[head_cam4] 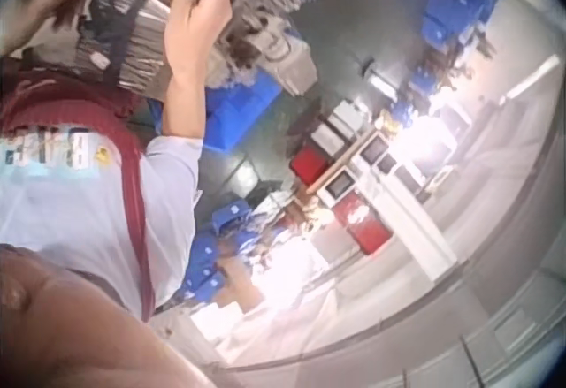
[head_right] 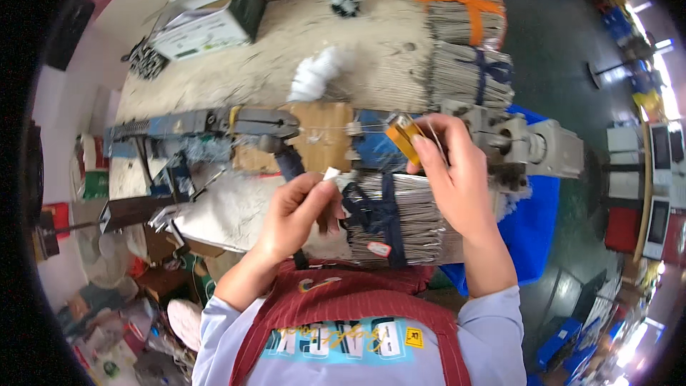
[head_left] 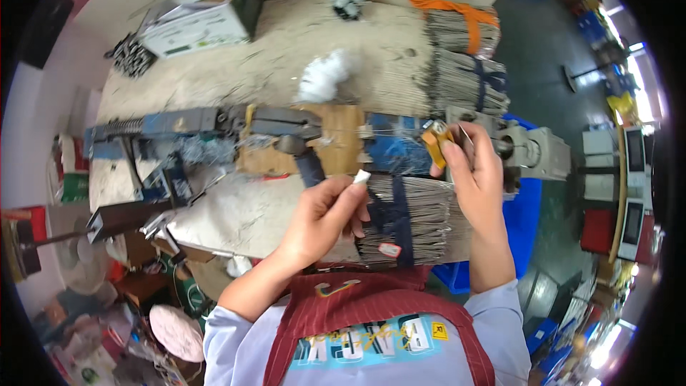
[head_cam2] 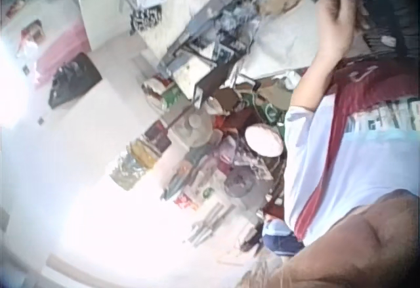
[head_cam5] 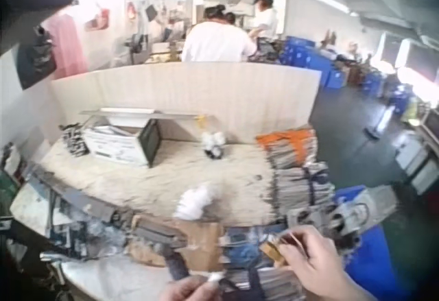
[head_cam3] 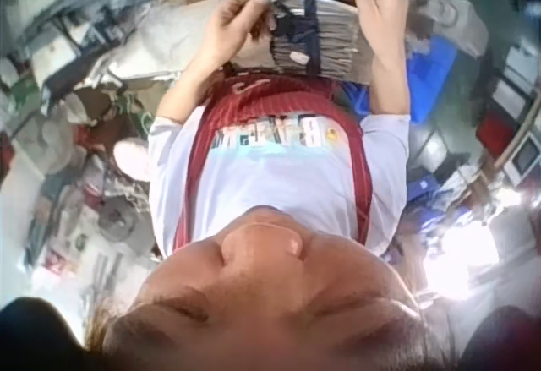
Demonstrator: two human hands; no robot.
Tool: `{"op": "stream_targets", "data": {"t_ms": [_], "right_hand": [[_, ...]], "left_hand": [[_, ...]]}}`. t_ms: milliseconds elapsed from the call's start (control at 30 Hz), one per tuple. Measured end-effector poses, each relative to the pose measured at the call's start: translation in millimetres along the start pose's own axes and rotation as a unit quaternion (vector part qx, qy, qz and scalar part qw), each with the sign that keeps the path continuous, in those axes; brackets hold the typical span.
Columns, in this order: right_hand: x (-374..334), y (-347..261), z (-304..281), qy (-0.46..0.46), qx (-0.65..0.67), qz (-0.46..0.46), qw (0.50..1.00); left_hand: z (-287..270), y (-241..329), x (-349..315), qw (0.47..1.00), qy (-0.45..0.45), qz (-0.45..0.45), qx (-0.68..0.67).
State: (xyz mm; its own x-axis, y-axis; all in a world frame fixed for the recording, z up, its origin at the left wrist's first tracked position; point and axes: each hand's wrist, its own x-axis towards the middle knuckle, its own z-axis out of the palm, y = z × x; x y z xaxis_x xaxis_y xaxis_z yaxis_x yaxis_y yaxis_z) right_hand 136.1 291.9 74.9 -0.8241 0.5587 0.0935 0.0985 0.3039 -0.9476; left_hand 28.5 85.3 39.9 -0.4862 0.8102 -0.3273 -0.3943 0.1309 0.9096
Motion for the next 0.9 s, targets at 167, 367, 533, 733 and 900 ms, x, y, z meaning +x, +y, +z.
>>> {"op": "stream_targets", "data": {"t_ms": [167,367,533,733,900], "right_hand": [[11,-5,-4,-0.009,-0.013,-0.014,1.000],[24,-6,2,-0.004,-0.191,-0.157,0.969],[25,1,9,-0.125,-0.352,-0.314,0.873],[44,-9,1,-0.241,-0.366,-0.298,0.848],[85,-2,21,-0.081,-0.371,-0.281,0.882]], "left_hand": [[26,10,34,0.999,-0.029,-0.012,-0.042],[27,0,70,0.974,0.070,-0.061,-0.207],[36,-13,60,0.968,0.181,0.038,-0.173],[35,-18,60,0.967,0.181,0.054,-0.168],[36,-17,58,0.971,0.162,0.043,-0.169]]}}
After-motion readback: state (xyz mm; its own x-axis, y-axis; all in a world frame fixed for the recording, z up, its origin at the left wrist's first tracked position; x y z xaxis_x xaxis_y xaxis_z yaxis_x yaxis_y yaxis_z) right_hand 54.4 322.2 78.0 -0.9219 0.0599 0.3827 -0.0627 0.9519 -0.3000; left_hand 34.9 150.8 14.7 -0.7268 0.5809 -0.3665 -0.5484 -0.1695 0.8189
